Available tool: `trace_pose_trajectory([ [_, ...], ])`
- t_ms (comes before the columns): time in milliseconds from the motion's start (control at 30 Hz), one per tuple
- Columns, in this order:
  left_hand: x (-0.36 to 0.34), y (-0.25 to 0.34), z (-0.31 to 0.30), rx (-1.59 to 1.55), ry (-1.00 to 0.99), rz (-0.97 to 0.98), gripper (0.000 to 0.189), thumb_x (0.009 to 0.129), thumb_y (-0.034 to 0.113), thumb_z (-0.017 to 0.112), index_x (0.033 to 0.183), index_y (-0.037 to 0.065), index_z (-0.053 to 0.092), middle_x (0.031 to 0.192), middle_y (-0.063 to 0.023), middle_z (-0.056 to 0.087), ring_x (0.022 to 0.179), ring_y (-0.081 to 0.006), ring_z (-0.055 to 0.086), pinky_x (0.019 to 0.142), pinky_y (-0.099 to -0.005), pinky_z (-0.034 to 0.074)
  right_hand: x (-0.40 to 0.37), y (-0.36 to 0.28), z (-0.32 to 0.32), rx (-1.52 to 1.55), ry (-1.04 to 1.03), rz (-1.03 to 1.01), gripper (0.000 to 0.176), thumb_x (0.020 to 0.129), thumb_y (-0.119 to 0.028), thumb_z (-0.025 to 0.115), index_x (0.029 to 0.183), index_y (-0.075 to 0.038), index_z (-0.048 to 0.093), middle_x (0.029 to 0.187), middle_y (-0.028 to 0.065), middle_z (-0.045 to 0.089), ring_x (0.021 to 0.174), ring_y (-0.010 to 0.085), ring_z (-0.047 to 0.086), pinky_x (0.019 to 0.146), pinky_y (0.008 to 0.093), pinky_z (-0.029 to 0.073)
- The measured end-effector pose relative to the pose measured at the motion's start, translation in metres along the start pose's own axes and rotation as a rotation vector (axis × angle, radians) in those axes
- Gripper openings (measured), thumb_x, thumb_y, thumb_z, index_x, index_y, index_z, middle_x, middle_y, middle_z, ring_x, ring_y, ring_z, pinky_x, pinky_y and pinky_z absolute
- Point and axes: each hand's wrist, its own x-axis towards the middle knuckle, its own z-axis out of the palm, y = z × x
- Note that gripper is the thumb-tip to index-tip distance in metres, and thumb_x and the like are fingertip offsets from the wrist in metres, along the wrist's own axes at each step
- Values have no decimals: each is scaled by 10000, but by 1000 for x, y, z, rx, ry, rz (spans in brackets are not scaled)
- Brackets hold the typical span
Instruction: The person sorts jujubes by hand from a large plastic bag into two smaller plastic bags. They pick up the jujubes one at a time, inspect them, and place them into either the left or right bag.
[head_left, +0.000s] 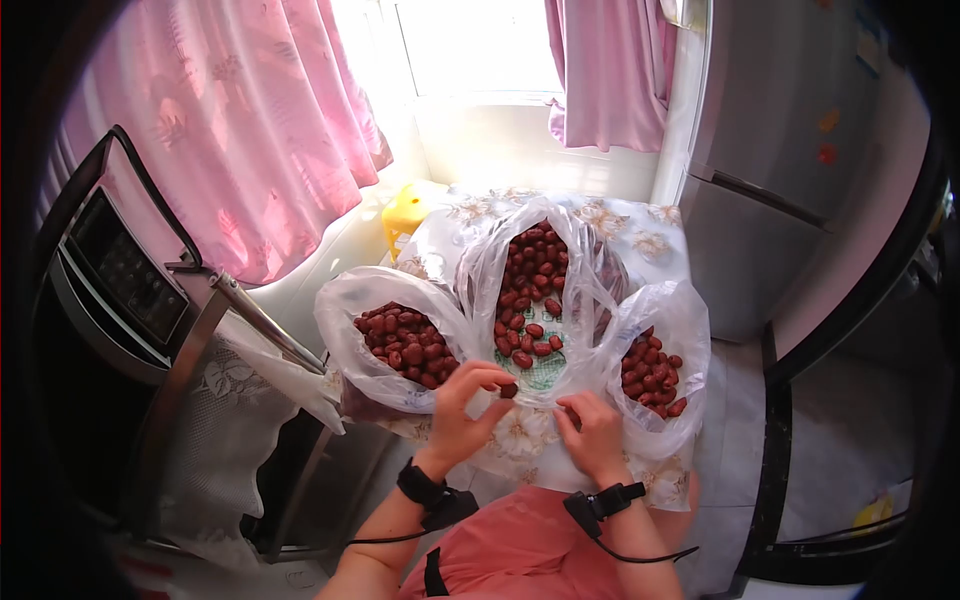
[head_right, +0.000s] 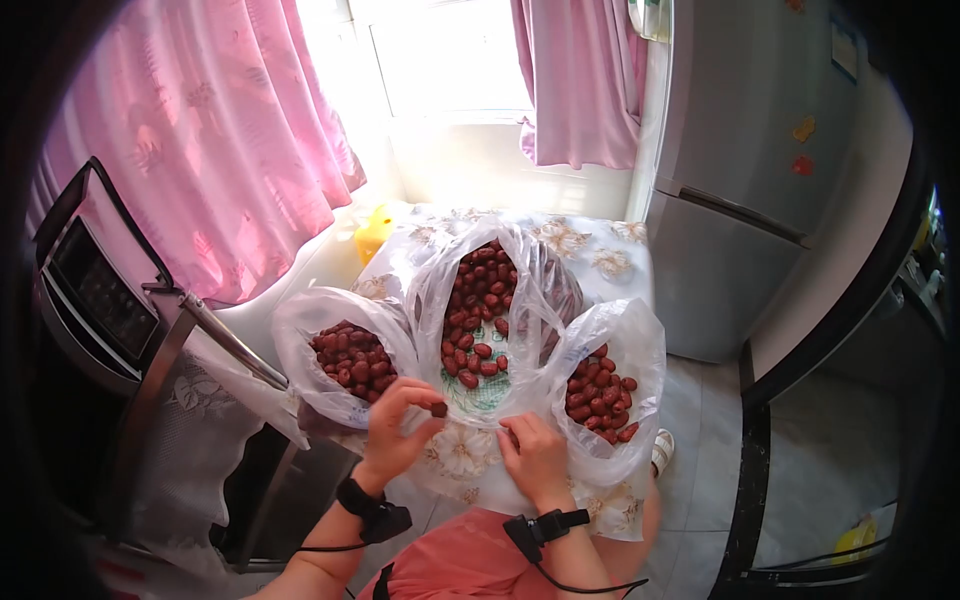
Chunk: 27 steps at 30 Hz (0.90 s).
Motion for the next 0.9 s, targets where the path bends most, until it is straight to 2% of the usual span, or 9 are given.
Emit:
trace_pose_trajectory([
  [133, 13, 20, -38, 112, 133, 2, 316, 746, -76, 783, 1031, 29, 694, 1050, -88, 666, 865, -221, 671, 774, -316, 537, 0, 1, -1, -1, -1, -5, 99, 876, -115, 736, 964, -80, 707, 858, 79, 658, 761, 274, 682, 681, 396, 530],
  [200, 21, 21, -56, 316, 229, 114, 307, 750, -63, 783, 1027, 31, 691, 1036, -96, 657, 899, -254, 665, 800, -342, 533, 0, -1, -2, 1, 7, -10, 98, 877, -117, 736, 964, -81, 706, 861, 78, 658, 761, 276, 682, 683, 398, 530],
  [300, 36, 3, -70, 492, 292, 65, 289, 766, -52, 771, 1032, 28, 690, 1040, -111, 646, 938, -285, 647, 836, -362, 522, -1, -2, -3, -2, 7, -15, 99, 878, -120, 734, 963, -81, 705, 865, 77, 659, 765, 280, 680, 688, 403, 531],
  [433, 33, 7, -55, 509, 260, 158, 270, 788, -67, 729, 1040, 22, 689, 1082, -139, 640, 947, -307, 634, 843, -368, 515, -1, 1, -2, -16, 6, -25, 97, 878, -118, 731, 964, -81, 703, 873, 77, 662, 778, 285, 681, 692, 405, 532],
  [467, 27, 10, -46, 360, 198, 40, 264, 788, -67, 726, 1035, 20, 690, 1067, -140, 645, 930, -307, 644, 821, -362, 520, -2, 1, -2, -20, 4, -19, 97, 878, -118, 731, 964, -81, 703, 873, 77, 662, 778, 285, 681, 692, 405, 532],
  [567, 18, 11, -13, 281, -2, 108, 201, 819, -43, 735, 1002, 32, 701, 997, -132, 666, 921, -321, 666, 776, -364, 531, -1, 0, -2, -28, -1, -26, 91, 880, -116, 726, 960, -79, 704, 877, 78, 664, 780, 288, 678, 692, 408, 532],
  [667, 7, 2, 18, 172, -220, 73, 218, 826, -54, 723, 1022, 35, 698, 1039, -142, 670, 964, -339, 666, 828, -393, 535, 1, -2, -2, -7, 8, -5, 83, 883, -115, 722, 954, -78, 703, 877, 83, 661, 775, 293, 675, 689, 413, 530],
  [800, 12, -25, 44, 329, -169, 71, 301, 810, -70, 666, 1093, 30, 676, 1173, -128, 643, 1112, -347, 611, 924, -431, 508, 0, 0, -1, -17, 34, -38, 79, 882, -117, 721, 951, -80, 704, 876, 87, 655, 770, 300, 670, 685, 416, 526],
  [900, 13, -42, 52, 510, -146, 34, 316, 789, -91, 646, 1078, 32, 685, 1176, -124, 633, 1115, -348, 592, 922, -436, 511, 0, 1, -1, -40, 31, -36, 79, 882, -120, 722, 949, -83, 706, 876, 83, 653, 766, 301, 669, 683, 416, 526],
])
